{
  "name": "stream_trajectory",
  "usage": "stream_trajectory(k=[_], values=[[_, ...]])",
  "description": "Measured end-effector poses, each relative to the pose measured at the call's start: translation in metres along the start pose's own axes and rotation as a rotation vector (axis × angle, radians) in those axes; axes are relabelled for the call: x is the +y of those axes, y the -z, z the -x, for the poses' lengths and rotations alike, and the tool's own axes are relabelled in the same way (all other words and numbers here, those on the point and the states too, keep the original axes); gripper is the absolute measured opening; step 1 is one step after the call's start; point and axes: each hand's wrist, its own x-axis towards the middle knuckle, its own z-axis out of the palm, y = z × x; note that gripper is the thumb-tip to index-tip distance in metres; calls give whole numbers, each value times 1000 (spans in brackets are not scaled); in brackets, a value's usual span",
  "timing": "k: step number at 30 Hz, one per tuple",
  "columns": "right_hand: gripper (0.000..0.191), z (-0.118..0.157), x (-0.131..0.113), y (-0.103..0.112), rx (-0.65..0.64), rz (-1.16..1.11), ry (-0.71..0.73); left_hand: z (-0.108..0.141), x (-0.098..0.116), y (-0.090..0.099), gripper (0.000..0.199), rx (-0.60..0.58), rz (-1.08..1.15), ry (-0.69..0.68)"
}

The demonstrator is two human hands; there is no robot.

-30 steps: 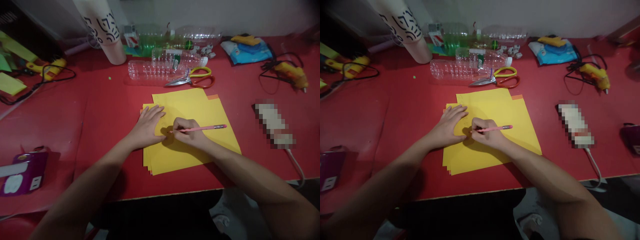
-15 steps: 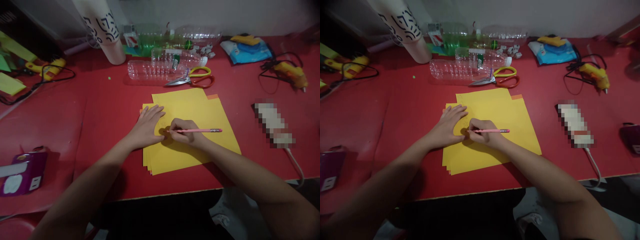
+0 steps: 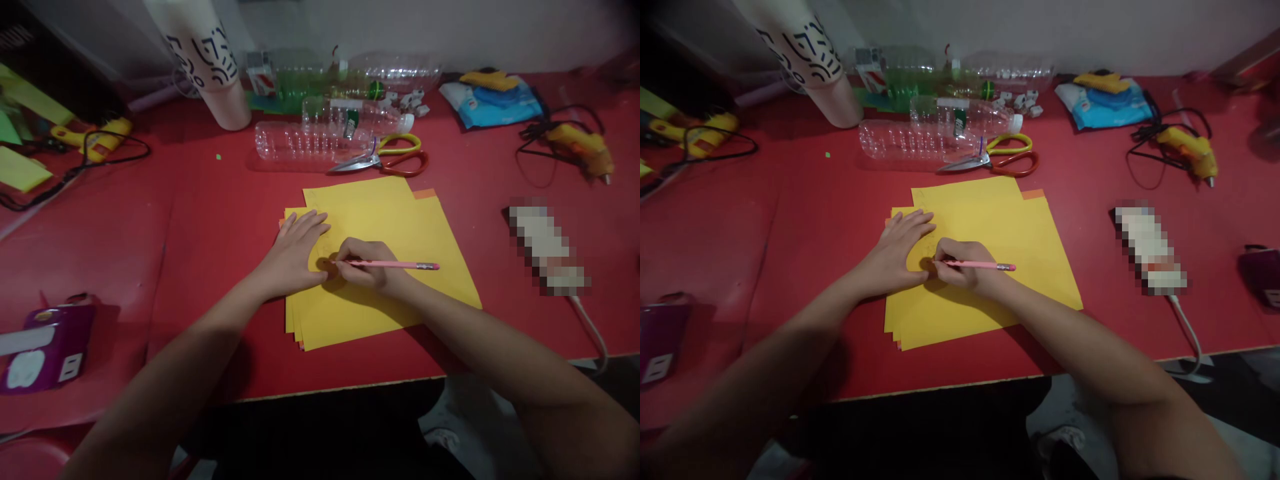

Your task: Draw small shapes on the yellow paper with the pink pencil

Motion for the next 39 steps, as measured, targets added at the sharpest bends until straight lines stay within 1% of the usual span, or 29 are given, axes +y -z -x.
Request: stream_trajectory(k=[10,18,24,28,33,39], values=[[15,0,3,0,86,55,34,0,-2,-1,66,7,4,-20],[13,2,4,0,145,46,34,1,-1,2,61,-19,-47,-26],[14,1,6,0,174,81,3,1,0,1,61,-8,-52,-17],[15,2,5,2,182,50,18,0,0,2,64,-33,-61,-10],[14,3,3,3,183,-7,26,-1,0,2,64,-20,-51,-20],[14,3,4,3,136,-19,56,0,0,2,62,-22,-54,-16]])
